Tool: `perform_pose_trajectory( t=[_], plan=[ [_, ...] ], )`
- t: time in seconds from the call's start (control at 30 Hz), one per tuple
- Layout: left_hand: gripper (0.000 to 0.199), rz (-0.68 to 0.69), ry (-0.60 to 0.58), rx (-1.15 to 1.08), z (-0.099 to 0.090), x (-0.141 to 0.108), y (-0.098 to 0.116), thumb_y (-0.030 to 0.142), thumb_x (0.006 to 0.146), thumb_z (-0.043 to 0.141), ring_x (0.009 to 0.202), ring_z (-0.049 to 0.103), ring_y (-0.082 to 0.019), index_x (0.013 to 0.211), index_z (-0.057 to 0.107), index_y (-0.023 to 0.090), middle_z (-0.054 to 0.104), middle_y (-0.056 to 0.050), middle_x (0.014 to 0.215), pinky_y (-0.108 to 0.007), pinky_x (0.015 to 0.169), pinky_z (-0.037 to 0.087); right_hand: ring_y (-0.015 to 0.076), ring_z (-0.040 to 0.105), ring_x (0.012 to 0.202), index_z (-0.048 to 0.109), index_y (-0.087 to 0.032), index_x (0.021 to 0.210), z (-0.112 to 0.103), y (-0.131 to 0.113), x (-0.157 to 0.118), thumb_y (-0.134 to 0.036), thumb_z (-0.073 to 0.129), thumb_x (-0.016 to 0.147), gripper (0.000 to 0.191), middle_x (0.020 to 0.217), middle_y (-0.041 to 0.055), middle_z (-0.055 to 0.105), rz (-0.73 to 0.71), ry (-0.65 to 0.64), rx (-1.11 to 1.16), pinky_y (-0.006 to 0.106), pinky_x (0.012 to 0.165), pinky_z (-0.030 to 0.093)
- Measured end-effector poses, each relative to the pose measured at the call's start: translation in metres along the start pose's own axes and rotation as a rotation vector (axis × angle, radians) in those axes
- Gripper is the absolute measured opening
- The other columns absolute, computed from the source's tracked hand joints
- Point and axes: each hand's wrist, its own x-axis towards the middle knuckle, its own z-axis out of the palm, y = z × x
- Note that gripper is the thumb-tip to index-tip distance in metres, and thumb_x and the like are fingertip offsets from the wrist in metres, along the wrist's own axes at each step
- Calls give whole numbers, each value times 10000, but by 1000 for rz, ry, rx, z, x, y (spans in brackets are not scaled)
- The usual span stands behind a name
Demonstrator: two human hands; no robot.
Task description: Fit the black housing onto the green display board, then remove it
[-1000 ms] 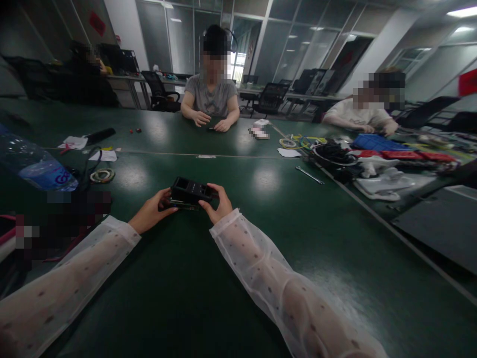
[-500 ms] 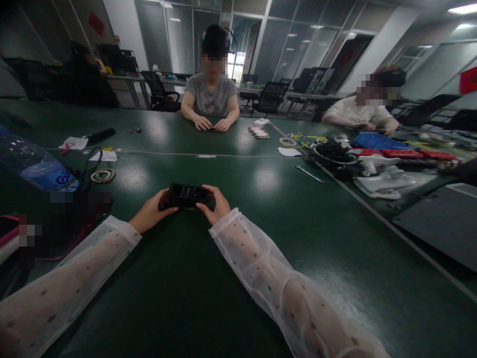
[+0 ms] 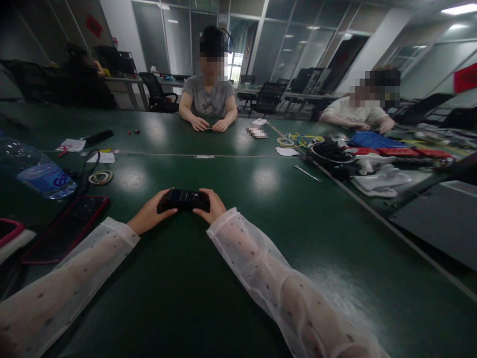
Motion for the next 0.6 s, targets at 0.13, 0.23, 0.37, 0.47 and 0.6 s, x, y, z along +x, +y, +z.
perform_pose_trajectory(
  t=[0.13,0.23,0.37,0.47,0.6],
  plan=[
    [576,-31,-16,-18,-1,1,2,389,793,626,1079,550,-270,1281,397,185,541,-122,1218,-441,879,464,246,549,1103,406,-243,1251,0,2,0,-270,716,699,633,1165,91,558,5,-1,-9,484,926,457],
    [562,-42,-22,-28,-3,1,3,388,776,648,1051,565,-268,1250,418,193,563,-113,1183,-439,857,474,247,551,1106,414,-250,1246,0,2,0,-278,722,694,633,1167,85,559,-2,-5,-4,484,932,454],
    [544,-48,-23,-29,-3,0,4,379,768,658,1034,575,-263,1229,436,192,575,-109,1167,-435,855,474,238,562,1094,430,-239,1218,-1,2,1,-279,714,701,592,1154,81,572,-2,-18,10,472,941,452],
    [567,-31,-27,-27,-4,0,5,346,758,671,1060,564,-266,1249,428,199,566,-110,1190,-443,874,466,235,581,1062,456,-235,1159,-2,1,1,-274,720,691,539,1113,71,591,20,-20,23,475,925,462],
    [607,-28,-25,-2,-4,0,3,336,761,663,1070,559,-281,1292,399,204,556,-123,1213,-456,850,471,233,601,1026,468,-239,1112,-2,-2,1,-264,733,668,518,1067,59,603,45,3,54,472,900,477]
  ],
)
